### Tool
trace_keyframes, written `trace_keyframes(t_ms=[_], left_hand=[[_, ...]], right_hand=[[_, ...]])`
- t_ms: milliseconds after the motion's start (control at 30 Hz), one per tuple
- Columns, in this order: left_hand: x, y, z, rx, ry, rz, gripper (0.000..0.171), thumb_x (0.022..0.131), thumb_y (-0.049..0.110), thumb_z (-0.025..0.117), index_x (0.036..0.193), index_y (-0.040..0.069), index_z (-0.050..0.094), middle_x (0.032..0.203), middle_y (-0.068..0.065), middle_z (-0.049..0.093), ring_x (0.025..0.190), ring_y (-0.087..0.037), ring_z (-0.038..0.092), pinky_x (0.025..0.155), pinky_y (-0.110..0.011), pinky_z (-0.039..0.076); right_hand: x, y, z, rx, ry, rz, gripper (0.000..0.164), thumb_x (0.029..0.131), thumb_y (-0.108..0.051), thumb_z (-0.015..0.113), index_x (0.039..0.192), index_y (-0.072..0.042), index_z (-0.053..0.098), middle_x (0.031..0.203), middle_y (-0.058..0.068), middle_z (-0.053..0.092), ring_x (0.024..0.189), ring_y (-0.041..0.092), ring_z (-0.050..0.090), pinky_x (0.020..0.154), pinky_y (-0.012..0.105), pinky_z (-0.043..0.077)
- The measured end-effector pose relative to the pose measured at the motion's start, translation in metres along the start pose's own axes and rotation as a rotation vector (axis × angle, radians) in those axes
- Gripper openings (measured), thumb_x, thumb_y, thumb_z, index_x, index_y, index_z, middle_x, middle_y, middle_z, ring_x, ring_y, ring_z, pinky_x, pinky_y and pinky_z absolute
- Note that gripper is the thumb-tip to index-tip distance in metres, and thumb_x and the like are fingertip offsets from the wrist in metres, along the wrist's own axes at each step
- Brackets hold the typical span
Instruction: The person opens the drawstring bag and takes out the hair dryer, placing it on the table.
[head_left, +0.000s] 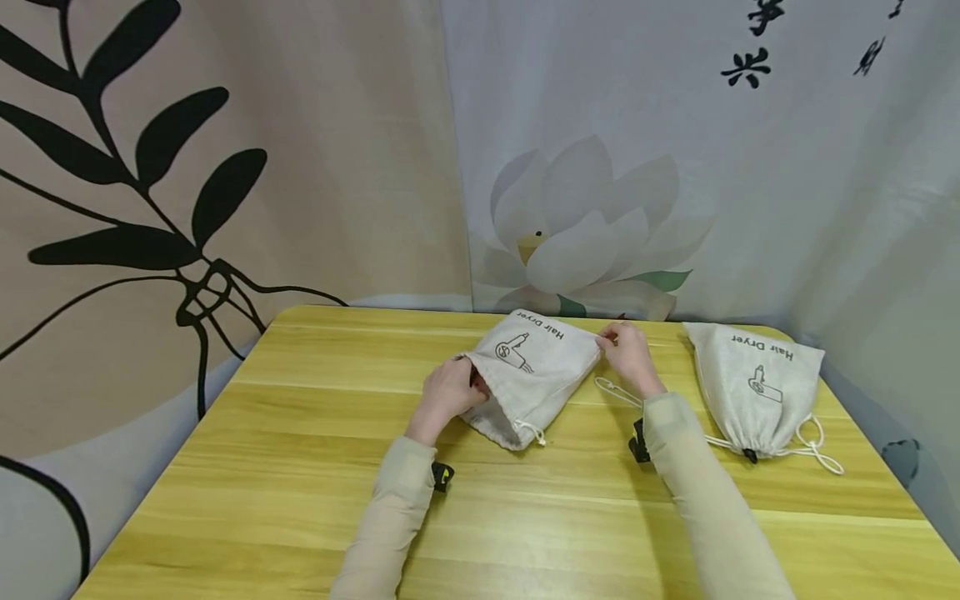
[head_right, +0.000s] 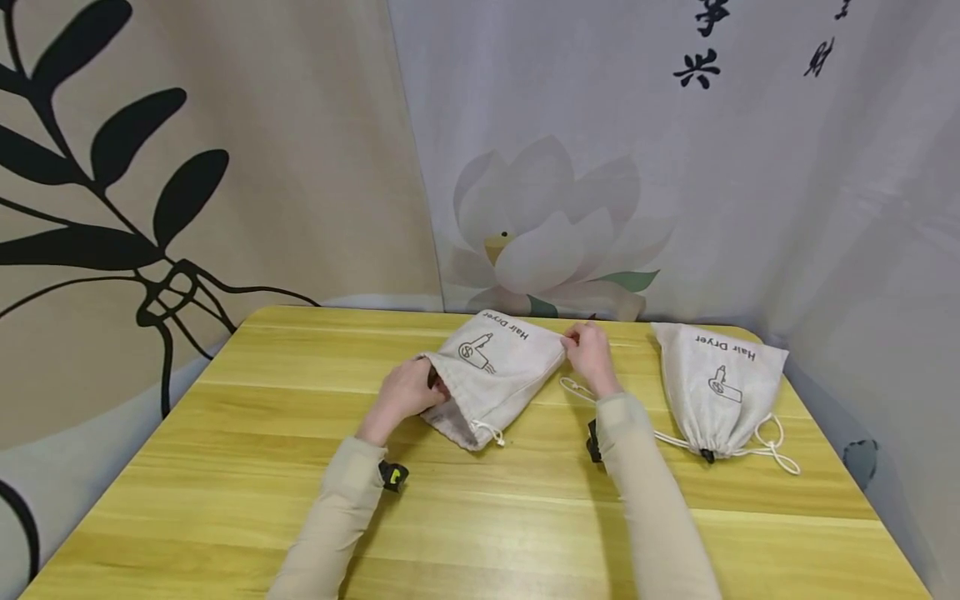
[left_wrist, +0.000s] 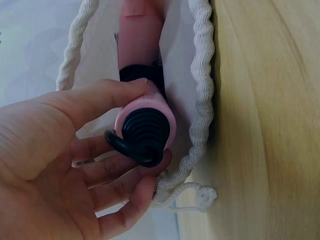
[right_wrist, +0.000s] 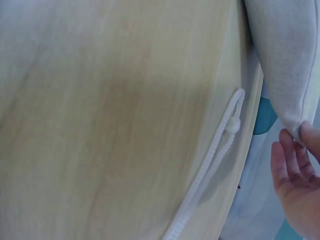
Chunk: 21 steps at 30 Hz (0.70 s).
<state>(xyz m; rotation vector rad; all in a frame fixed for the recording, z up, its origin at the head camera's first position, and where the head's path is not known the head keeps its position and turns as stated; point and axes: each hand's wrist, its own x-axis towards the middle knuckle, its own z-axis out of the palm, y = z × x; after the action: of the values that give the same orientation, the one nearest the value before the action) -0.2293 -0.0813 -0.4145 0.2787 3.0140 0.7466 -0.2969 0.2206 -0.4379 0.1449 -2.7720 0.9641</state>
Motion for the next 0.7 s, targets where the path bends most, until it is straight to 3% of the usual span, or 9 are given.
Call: trace_keyframes(t_ms=[167,433,700], left_hand=[[-0.002,-0.002,-0.003,0.018,-0.017,0.032,0.024,0.072,0.019,0.074,0.088,0.008,0.059,0.085,-0.007,0.061,0.070,-0.021,0.054,0.058,-0.032,0.044],[-0.007,-0.005,-0.013,0.018,-0.077,0.084,0.030,0.074,0.019,0.072,0.098,0.008,0.059,0.092,-0.009,0.064,0.080,-0.022,0.058,0.071,-0.038,0.050],[-0.010,-0.013,-0.022,-0.056,-0.171,0.092,0.040,0.070,0.023,0.082,0.098,0.009,0.059,0.089,-0.005,0.061,0.078,-0.017,0.053,0.065,-0.027,0.043]], right_hand=[[-0.001,-0.003,-0.005,0.011,0.013,0.016,0.018,0.094,-0.012,0.057,0.096,0.003,0.067,0.092,0.021,0.066,0.075,0.025,0.059,0.061,0.027,0.045],[-0.004,0.003,-0.009,0.026,0.052,-0.010,0.014,0.093,-0.009,0.058,0.094,0.003,0.067,0.090,0.021,0.065,0.078,0.028,0.061,0.063,0.028,0.047],[-0.009,0.006,-0.017,0.067,0.095,-0.038,0.012,0.090,-0.006,0.060,0.088,0.004,0.066,0.082,0.019,0.065,0.070,0.025,0.060,0.059,0.027,0.046]])
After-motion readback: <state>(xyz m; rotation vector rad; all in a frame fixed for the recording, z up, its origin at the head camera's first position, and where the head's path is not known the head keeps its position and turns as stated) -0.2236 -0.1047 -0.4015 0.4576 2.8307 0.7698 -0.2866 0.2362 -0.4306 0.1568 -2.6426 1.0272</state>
